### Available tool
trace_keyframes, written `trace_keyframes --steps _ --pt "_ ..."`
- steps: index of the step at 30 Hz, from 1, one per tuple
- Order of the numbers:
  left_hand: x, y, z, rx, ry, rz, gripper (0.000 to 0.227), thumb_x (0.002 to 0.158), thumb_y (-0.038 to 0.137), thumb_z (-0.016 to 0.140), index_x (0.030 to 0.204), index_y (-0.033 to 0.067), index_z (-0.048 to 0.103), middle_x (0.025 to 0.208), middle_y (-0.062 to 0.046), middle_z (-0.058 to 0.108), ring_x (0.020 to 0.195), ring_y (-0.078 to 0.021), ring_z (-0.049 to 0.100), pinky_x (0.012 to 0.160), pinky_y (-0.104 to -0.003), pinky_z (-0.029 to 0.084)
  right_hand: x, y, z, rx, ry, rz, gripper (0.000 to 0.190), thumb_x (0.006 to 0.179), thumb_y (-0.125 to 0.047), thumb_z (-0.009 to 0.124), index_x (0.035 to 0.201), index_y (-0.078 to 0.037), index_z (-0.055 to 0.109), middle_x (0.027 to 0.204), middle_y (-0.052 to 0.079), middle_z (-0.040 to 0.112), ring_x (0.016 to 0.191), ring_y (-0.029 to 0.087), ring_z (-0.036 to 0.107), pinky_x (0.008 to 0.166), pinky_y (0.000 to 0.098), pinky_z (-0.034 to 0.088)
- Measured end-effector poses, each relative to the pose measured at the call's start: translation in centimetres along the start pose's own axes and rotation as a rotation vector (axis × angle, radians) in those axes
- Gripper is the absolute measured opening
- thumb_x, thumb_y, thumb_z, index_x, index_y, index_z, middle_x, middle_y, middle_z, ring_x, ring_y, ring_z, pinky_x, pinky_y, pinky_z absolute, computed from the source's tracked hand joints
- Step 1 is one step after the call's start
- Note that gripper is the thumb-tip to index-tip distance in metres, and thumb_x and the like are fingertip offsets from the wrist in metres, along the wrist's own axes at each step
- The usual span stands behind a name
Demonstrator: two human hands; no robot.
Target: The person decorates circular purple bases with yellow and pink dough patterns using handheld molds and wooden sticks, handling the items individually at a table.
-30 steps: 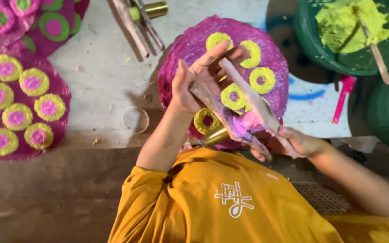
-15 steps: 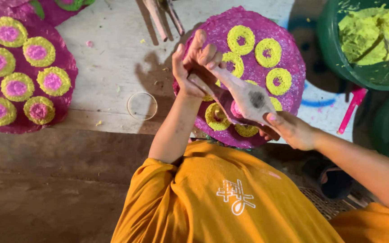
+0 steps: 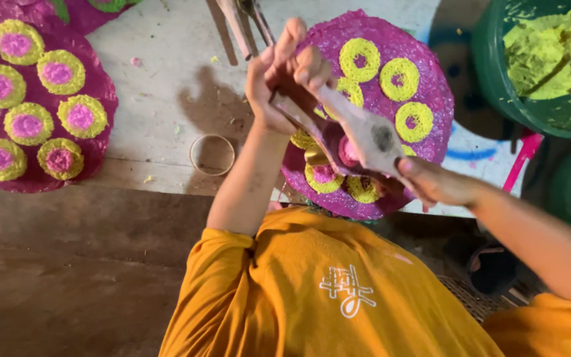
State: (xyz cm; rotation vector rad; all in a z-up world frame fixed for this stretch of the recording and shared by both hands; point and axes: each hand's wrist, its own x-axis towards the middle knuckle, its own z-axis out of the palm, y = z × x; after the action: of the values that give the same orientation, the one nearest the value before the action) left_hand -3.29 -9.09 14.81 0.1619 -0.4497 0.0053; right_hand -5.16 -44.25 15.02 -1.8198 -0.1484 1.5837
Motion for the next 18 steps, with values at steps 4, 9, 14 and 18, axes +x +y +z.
trace_keyframes --steps 4,9,14,18 --pt "1.5 1.2 0.1 0.061 0.01 0.005 0.032 0.1 0.036 0.052 0.123 0.0139 0.046 0.08 0.001 0.052 0.082 -0.0138 0.062 0.088 -0.036 0.057 -0.7 -2.2 -2.5 -0.057 0.055 -0.188 0.097 0.098 -0.084 0.025 0.133 -0.005 0.069 0.081 0.01 0.053 0.074 0.022 0.046 0.069 0.039 0.038" --pt "3.8 1.8 -3.0 -0.008 -0.03 0.07 0.037 0.102 0.042 0.05 0.126 0.0134 0.046 0.076 0.004 0.048 0.081 -0.0127 0.061 0.085 -0.033 0.057 1.6 -7.7 -0.9 -0.306 0.325 -0.298 0.095 0.091 -0.083 0.022 0.121 -0.003 0.065 0.094 0.006 0.069 0.088 0.021 0.061 0.079 0.0396 0.049" --pt "2.3 2.3 -5.5 -0.045 -0.009 0.054 0.036 0.102 0.046 0.049 0.12 0.0151 0.047 0.072 0.005 0.046 0.077 -0.0114 0.059 0.085 -0.034 0.059 2.5 -9.1 1.2 -0.287 0.335 -0.22 0.09 0.093 -0.079 0.023 0.101 -0.003 0.069 0.08 0.012 0.063 0.075 0.023 0.058 0.07 0.039 0.047" --pt "1.7 1.6 -6.1 -0.073 0.061 0.093 0.036 0.108 0.045 0.048 0.12 0.0113 0.045 0.069 0.005 0.046 0.07 -0.0117 0.057 0.072 -0.028 0.058 2.4 -8.8 0.5 -0.14 0.276 -0.135 0.087 0.09 -0.077 0.03 0.089 0.001 0.068 0.074 0.011 0.069 0.068 0.023 0.065 0.063 0.0381 0.052"
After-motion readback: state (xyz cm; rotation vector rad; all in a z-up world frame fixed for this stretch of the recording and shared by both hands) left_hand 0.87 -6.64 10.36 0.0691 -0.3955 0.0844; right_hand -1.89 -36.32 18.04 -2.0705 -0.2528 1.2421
